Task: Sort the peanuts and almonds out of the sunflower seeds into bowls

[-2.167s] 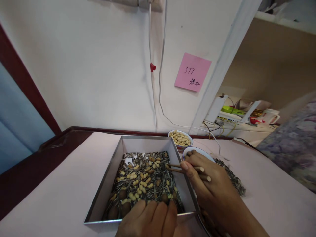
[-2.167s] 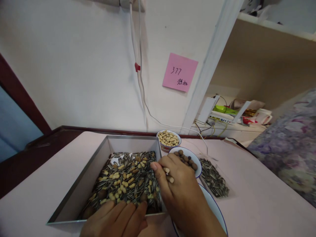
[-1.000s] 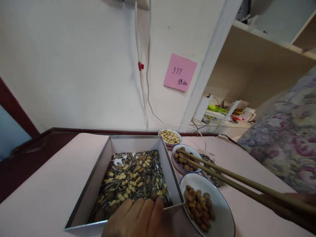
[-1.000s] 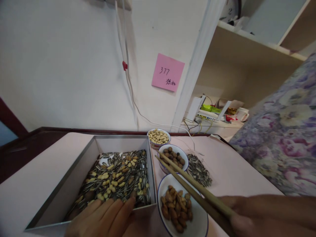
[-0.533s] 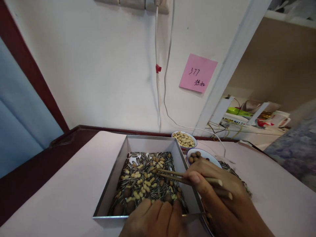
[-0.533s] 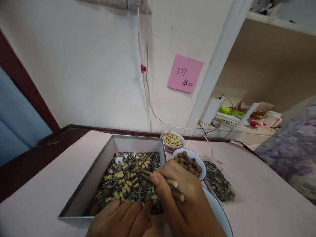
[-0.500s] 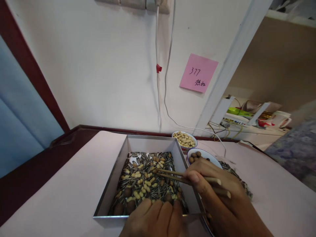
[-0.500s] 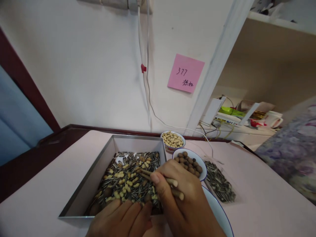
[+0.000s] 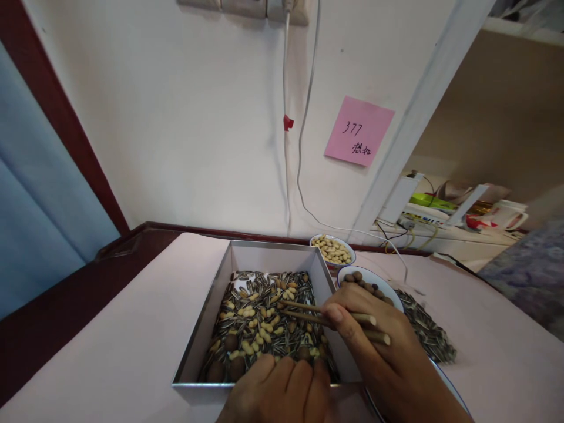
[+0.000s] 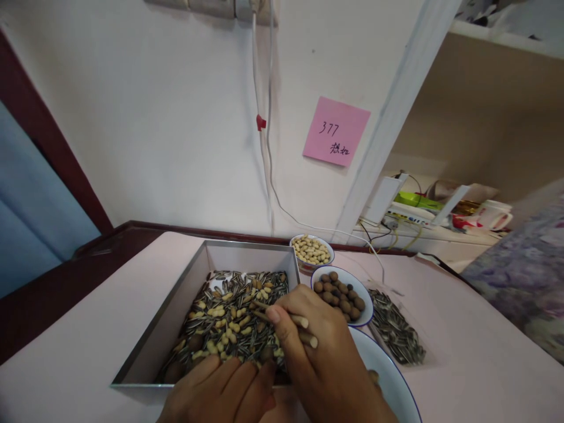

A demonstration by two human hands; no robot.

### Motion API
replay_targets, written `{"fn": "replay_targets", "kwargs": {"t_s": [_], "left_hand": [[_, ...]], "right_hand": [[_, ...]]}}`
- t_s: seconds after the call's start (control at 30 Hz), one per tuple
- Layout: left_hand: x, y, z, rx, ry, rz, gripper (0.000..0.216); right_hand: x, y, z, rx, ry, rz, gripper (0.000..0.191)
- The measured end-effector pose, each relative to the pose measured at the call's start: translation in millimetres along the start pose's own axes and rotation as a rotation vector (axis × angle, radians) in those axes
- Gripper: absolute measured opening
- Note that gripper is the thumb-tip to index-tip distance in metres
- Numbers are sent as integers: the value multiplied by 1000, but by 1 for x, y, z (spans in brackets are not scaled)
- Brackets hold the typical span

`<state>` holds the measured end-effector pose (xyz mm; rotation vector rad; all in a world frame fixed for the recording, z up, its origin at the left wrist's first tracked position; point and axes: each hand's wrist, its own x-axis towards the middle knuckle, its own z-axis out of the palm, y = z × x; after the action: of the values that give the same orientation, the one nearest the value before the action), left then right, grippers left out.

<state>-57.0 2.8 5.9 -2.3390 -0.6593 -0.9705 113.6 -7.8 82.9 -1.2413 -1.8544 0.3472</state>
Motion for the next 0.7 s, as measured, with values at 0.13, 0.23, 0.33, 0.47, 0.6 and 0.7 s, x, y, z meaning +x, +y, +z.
{"fn": "replay_targets", "kwargs": {"t_s": [0.13,0.23,0.33,0.47,0.6,0.7], "left_hand": [[-1,0,1,12,-8,20,8],[-1,0,2,3,9,16,5],[-1,0,1,0,6,18,5],[-2,0,-1,3,-10,13,10],[-3,-1,1,-2,0,20,14],[-4,-3,3,10,4,33,13]], "right_hand": [[-1,-1,1,-9,-21,6,32],[1,0,2,-10,1,13,33],[2,2,3,-6,33,-3,32],[0,-3,-5,-15,63,-37,32],[-7,-16,-24,-46,94,-24,29],[-20,-14,-49,-110,188,-49,29]]}}
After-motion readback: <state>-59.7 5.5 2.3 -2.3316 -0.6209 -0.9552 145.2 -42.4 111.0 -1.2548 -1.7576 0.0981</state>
